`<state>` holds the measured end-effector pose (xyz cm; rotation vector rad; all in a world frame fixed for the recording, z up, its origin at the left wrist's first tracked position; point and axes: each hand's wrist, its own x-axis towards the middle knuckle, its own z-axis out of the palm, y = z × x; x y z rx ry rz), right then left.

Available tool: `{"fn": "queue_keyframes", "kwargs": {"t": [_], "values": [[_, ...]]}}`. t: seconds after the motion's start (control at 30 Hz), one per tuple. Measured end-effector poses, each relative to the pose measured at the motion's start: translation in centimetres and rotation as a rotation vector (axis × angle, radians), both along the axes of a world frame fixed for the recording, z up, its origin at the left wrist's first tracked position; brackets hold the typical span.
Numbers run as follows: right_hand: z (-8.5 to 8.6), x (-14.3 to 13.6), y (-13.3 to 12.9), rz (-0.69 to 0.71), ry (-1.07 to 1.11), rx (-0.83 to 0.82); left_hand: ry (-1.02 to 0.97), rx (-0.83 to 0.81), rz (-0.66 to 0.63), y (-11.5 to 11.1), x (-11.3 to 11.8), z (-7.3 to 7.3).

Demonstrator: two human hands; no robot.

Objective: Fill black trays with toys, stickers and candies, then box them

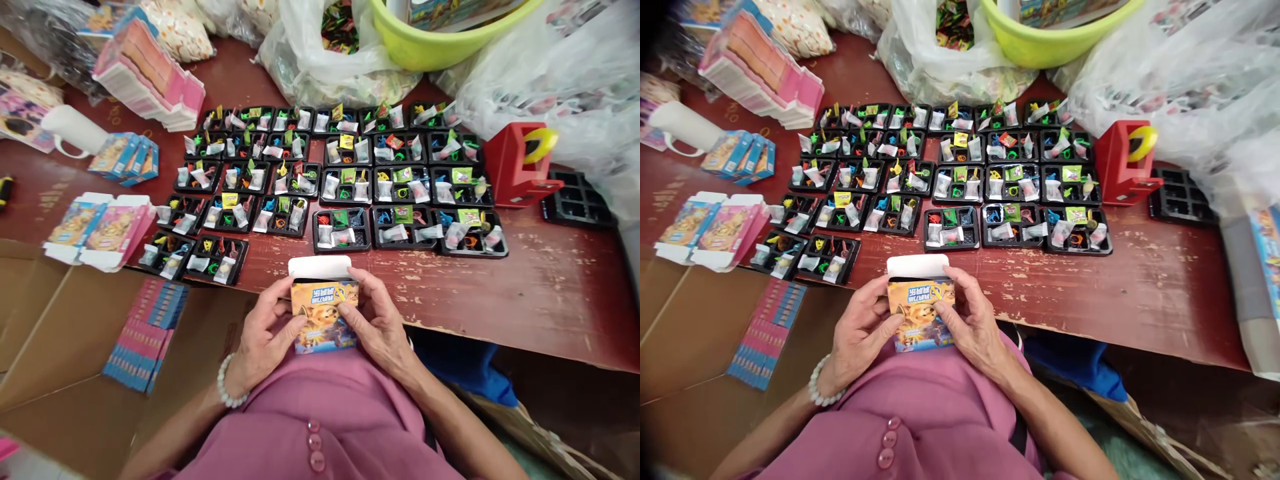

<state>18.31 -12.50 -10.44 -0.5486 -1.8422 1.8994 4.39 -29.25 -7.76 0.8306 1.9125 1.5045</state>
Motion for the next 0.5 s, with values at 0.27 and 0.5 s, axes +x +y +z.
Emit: {"fn": "queue_keyframes", "kwargs": {"t": [0.27, 0.5], "values": [[2.3, 0.0, 2.8, -0.086, 0.012, 0.169, 0.262, 0.151, -0.036, 3.4, -2.2, 2.2], [2.7, -0.2, 3.0, -0.086, 0.061, -0.064, 0.15, 0.174, 0.084, 4.2, -1.7, 2.5]]}}
